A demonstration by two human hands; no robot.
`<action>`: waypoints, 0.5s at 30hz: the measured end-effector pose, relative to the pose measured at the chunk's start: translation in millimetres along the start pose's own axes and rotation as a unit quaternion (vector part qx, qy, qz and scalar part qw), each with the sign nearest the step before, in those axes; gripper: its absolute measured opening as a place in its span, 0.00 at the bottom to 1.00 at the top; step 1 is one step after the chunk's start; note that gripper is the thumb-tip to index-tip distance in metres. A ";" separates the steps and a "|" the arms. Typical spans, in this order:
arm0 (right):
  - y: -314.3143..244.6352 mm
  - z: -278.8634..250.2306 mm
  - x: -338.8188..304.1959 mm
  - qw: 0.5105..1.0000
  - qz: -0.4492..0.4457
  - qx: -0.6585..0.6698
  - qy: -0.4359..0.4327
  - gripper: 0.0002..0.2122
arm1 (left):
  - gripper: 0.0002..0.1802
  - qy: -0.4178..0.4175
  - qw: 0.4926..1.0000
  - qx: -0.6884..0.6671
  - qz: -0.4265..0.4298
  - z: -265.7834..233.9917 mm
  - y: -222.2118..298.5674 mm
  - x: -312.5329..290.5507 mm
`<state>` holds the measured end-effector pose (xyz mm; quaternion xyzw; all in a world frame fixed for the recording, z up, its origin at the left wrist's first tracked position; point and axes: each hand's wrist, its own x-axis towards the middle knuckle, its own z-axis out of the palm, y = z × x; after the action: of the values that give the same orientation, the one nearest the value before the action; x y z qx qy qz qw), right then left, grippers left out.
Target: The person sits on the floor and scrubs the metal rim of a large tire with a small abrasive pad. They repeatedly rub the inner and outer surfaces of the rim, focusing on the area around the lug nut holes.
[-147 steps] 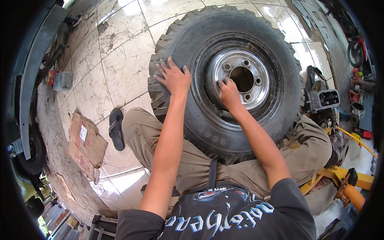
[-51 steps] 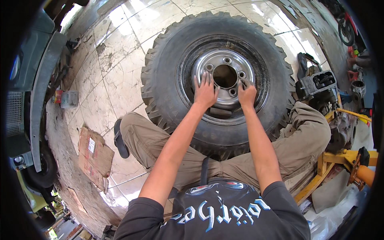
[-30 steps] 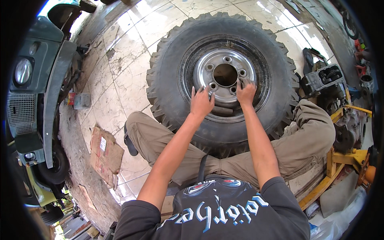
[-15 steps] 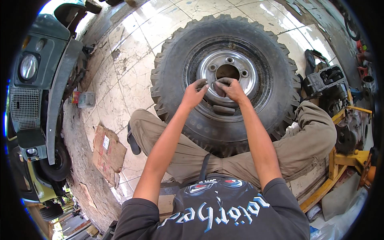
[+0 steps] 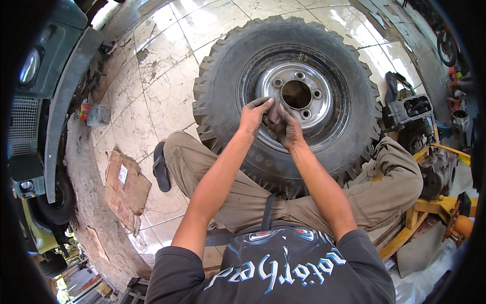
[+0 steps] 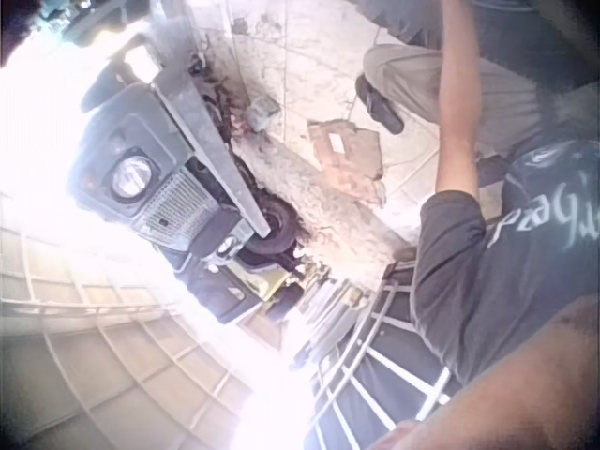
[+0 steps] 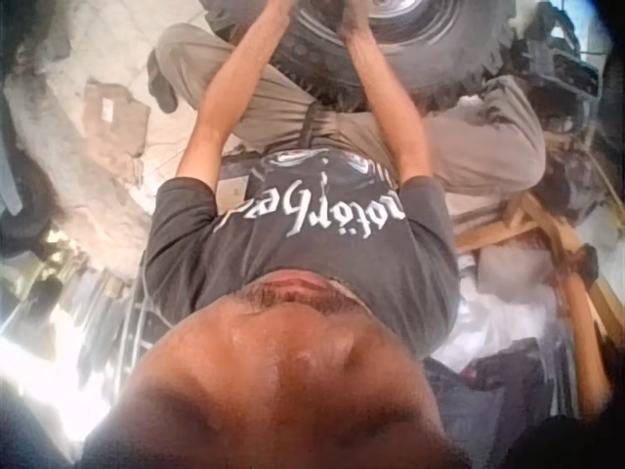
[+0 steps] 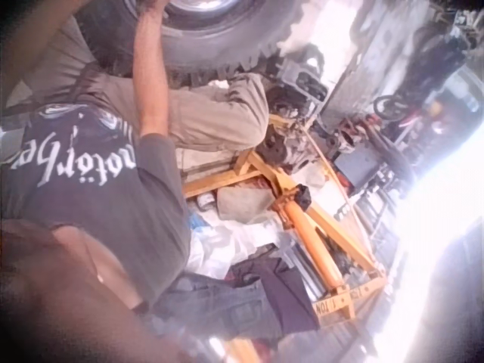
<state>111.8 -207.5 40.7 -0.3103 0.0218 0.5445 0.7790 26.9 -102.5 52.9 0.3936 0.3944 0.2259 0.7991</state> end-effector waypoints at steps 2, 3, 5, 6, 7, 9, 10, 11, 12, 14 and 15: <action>8.4 -0.9 2.5 0.999 -0.015 0.034 0.028 0.17 | 0.20 0.001 0.997 -0.062 -0.035 4.2 -0.4 -1.5; 11.4 0.2 4.1 0.998 -0.017 0.043 0.030 0.16 | 0.20 -0.005 0.996 -0.075 -0.044 3.0 0.1 -0.6; 12.6 0.0 6.8 0.998 -0.021 0.041 0.036 0.14 | 0.20 -0.026 0.996 -0.074 -0.045 0.5 1.0 2.2; 11.3 2.3 8.0 0.999 -0.022 0.031 0.038 0.13 | 0.20 -0.040 0.997 -0.059 -0.036 -2.5 3.1 4.8; 9.9 4.1 8.4 0.999 -0.024 0.020 0.040 0.12 | 0.20 -0.054 0.997 -0.044 -0.026 -4.8 4.4 6.9; 0.5 12.0 3.2 0.998 -0.034 -0.030 0.040 0.10 | 0.19 -0.029 0.999 0.004 0.037 -6.0 7.5 8.3; -3.5 15.8 0.9 0.997 -0.039 -0.056 0.040 0.09 | 0.18 -0.017 0.997 0.028 0.068 -6.0 9.6 7.6; -3.7 14.8 1.2 0.996 -0.041 -0.069 0.040 0.08 | 0.18 -0.016 0.994 0.061 0.088 -7.2 11.9 6.4; -4.8 13.0 1.2 0.995 -0.044 -0.081 0.041 0.08 | 0.17 -0.015 0.990 0.094 0.108 -7.7 14.6 5.0; -6.2 8.8 2.3 0.988 -0.067 -0.132 0.039 0.07 | 0.15 -0.017 0.979 0.161 0.126 -9.0 19.9 3.1; -5.4 3.8 3.3 0.981 -0.087 -0.169 0.038 0.07 | 0.15 -0.020 0.973 0.194 0.123 -9.7 21.3 3.3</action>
<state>116.6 -203.9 45.0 -0.4588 -0.0679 0.4582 0.7582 19.9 -83.4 64.9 0.5914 0.3631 0.2335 0.6811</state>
